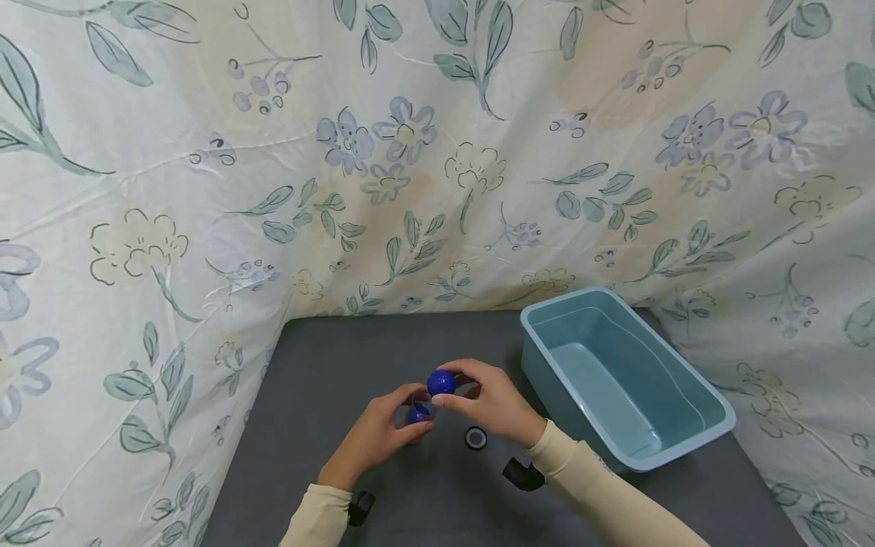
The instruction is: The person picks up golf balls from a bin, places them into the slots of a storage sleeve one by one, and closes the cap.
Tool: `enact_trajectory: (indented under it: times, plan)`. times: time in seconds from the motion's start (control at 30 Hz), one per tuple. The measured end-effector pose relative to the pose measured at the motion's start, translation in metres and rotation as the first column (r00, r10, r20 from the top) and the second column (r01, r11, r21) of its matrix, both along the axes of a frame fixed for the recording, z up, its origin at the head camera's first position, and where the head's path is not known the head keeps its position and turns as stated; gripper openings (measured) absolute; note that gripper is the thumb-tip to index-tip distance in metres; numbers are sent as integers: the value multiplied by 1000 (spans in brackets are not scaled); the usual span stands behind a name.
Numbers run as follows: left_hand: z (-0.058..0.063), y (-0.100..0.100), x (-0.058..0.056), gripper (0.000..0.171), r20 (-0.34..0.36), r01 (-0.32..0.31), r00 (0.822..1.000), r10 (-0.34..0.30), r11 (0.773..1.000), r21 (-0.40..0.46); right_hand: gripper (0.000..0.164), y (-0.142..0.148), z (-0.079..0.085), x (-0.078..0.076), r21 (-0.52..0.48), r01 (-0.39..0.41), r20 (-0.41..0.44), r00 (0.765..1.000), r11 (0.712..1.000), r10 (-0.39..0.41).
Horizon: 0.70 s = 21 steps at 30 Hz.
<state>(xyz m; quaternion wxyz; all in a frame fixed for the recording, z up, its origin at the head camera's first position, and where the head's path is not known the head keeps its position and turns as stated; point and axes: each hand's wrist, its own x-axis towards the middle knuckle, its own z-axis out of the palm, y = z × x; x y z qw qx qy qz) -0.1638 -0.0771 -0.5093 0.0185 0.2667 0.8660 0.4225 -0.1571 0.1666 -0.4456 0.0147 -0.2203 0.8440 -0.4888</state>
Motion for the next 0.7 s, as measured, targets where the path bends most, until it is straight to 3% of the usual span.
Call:
enact_trajectory:
  times: [0.3, 0.5, 0.7]
  plan:
    - [2, 0, 1, 50, -25, 12, 1000, -12, 1000, 20, 46, -10, -15, 1, -32, -9, 23, 1000, 999, 10]
    - [2, 5, 2, 51, -48, 31, 998, -29, 998, 51, 54, -10, -20, 4, 3, -11, -1, 1000, 1000, 11]
    - [-5, 6, 2, 49, -10, -5, 1000, 6, 1000, 24, 60, 0, -34, 5, 1, 106, 4, 994, 994, -106]
